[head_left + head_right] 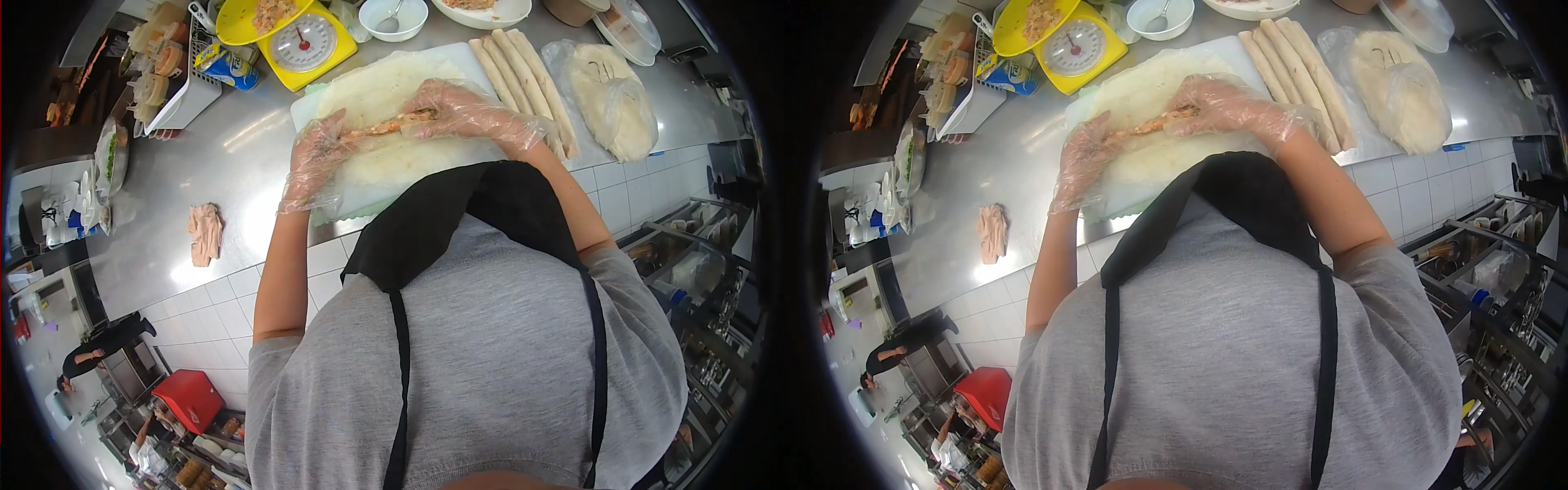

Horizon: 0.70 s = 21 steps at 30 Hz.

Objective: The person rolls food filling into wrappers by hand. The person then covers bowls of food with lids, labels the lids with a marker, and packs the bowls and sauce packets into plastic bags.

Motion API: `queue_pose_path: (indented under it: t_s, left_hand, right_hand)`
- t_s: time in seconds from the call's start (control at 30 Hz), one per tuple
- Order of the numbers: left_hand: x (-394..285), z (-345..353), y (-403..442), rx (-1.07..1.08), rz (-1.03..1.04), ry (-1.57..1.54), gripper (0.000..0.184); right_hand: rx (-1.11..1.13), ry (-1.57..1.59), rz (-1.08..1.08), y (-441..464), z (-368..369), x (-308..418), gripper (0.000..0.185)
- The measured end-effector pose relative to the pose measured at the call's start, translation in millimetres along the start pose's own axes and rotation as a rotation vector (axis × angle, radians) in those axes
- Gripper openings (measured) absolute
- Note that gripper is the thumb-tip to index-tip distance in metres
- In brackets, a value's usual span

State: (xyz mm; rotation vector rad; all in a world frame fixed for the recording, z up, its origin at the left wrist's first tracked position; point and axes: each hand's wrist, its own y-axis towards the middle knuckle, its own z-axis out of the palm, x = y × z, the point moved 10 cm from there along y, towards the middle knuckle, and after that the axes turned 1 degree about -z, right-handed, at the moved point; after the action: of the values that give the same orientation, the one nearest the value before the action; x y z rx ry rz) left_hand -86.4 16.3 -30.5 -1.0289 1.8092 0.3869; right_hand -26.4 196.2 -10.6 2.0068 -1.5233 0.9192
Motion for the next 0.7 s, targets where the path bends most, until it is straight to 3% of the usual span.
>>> queue_pose_path:
  t_s: [0.13, 0.2, 0.23, 0.3, 0.33, 0.4, 0.5, 0.6, 0.7]
  left_hand:
    - [-16.6, -10.5, -6.4, -0.119, 0.17, -0.075, 0.061]
    - [-61.2, -16.6, -18.7, -0.228, 0.419, 0.288, 0.064]
    - [-67.7, -13.1, -18.4, -0.231, 0.415, 0.286, 0.064]
    - [-53.2, 6.4, -4.8, -0.049, 0.183, -0.219, 0.057]
    - [-53.9, 9.4, -1.1, -0.054, 0.184, -0.221, 0.057]
    - [-70.5, 22.8, 5.1, -0.044, 0.361, 0.142, 0.042]
    - [-54.4, 44.6, 18.5, 0.002, 0.352, 0.222, 0.027]
    - [-55.4, 36.2, 15.7, -0.019, 0.388, 0.315, 0.025]
    - [-57.2, 22.2, 5.8, -0.061, 0.389, 0.385, 0.025]
  right_hand:
    - [-0.023, -0.04, -0.069, -0.7, -2.9, 3.0, 0.046]
    - [-0.13, 0.274, 0.005, -3.3, -20.5, -2.6, 0.043]
    - [-0.125, 0.273, 0.005, -2.1, -23.8, -1.8, 0.043]
    - [-0.219, 0.232, 0.022, 3.1, -41.8, -5.6, 0.036]
    - [-0.191, 0.155, -0.071, 5.6, -42.5, 4.3, 0.028]
    - [-0.148, 0.036, -0.069, 9.1, -30.6, 6.8, 0.026]
    - [-0.082, -0.087, -0.106, 7.4, -6.2, 14.9, 0.023]
    - [-0.155, -0.102, -0.082, 1.2, -7.2, 22.7, 0.014]
    - [-0.239, 0.057, -0.116, -2.5, -27.1, 12.0, 0.023]
